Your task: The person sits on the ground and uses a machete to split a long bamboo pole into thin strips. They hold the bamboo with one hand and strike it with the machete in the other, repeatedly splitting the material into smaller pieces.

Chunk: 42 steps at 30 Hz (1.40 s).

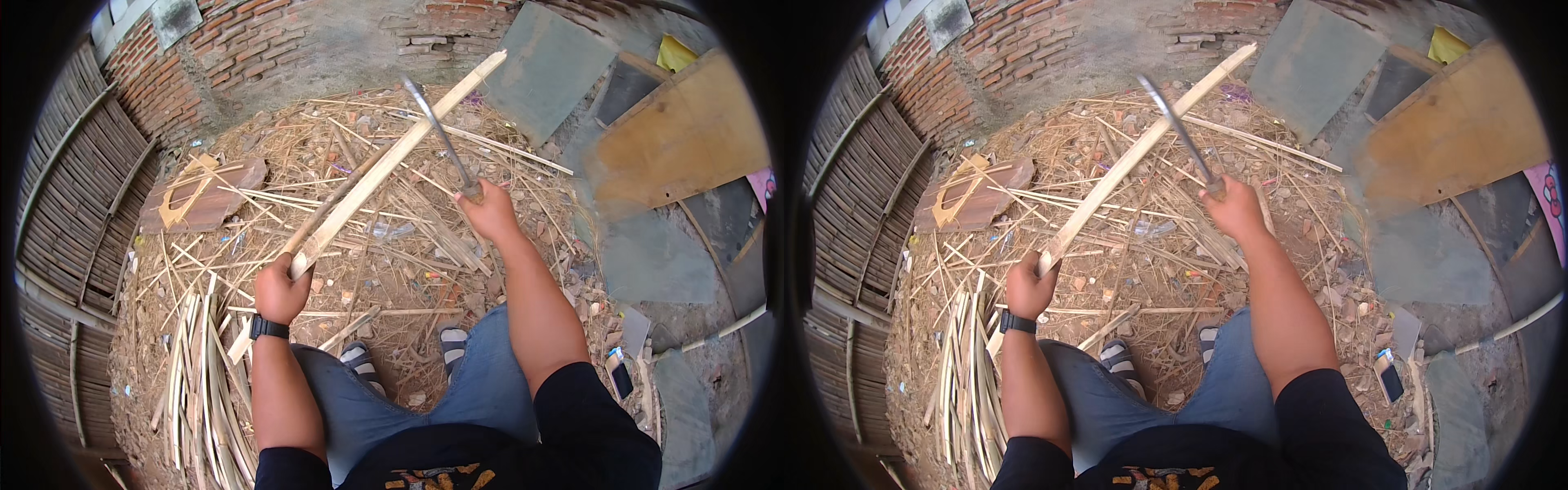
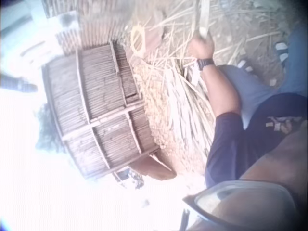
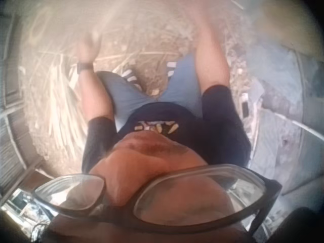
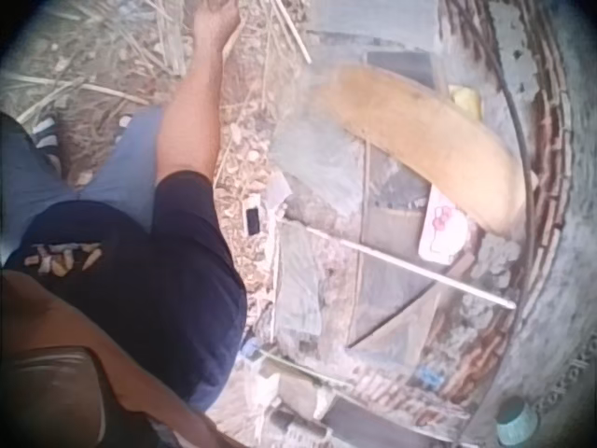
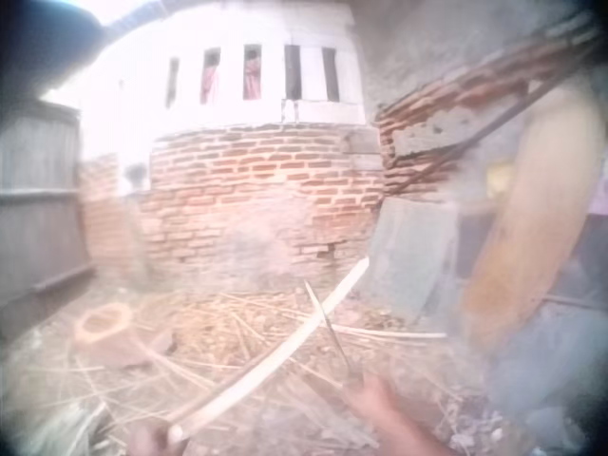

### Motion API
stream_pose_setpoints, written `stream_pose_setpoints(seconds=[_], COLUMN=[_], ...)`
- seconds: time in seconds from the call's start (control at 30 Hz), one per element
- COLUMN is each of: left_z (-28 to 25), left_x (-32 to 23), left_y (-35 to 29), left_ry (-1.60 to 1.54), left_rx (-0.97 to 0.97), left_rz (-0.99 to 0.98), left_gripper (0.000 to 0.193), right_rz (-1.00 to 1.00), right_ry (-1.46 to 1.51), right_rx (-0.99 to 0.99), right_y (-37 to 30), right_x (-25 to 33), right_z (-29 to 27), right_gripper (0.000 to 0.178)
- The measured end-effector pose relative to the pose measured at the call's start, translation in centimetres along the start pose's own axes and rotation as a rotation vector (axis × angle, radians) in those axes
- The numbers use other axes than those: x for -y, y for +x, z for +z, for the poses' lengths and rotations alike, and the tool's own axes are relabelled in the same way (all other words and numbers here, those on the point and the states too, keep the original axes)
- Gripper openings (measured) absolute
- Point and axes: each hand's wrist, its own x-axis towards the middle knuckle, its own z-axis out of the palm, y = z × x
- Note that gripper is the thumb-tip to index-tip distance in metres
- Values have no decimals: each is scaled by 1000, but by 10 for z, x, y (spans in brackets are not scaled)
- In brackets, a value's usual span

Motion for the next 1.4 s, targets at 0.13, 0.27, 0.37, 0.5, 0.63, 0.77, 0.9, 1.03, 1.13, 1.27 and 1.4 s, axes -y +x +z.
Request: stream_pose_setpoints(seconds=[0.13,0.27,0.37,0.5,0.63,0.77,0.9,1.03,1.13,1.27,1.4], left_z=[3,-7,-10,-7,-8,-6,-9,-5,-2,-10,-3], left_x=[-2,-6,-3,1,-5,-3,7,2,4,-6,7], left_y=[4,-2,-2,0,0,-3,3,1,-1,1,-4], left_ry=[-2,163,230,158,105,185,218,155,175,231,265], left_rx=[-62,-204,-206,-176,-133,-174,-97,-58,-105,-115,-13], left_rz=[63,115,102,101,101,136,36,52,105,127,103], left_gripper=[29,26,24,22,21,25,25,22,22,22,22], right_rz=[-465,-39,109,-97,-536,28,-29,-238,-311,176,383], right_ry=[-371,-131,-23,-114,-399,63,-2,-266,-233,244,481], right_rx=[242,190,-21,165,282,285,243,334,301,-63,187], right_y=[-24,3,16,-15,-30,6,4,-24,-20,36,20], right_x=[42,14,-12,33,57,-12,-3,54,51,-51,-55], right_z=[7,-7,-12,6,9,1,7,21,24,4,16], right_gripper=[35,32,29,25,26,26,28,30,31,27,28])
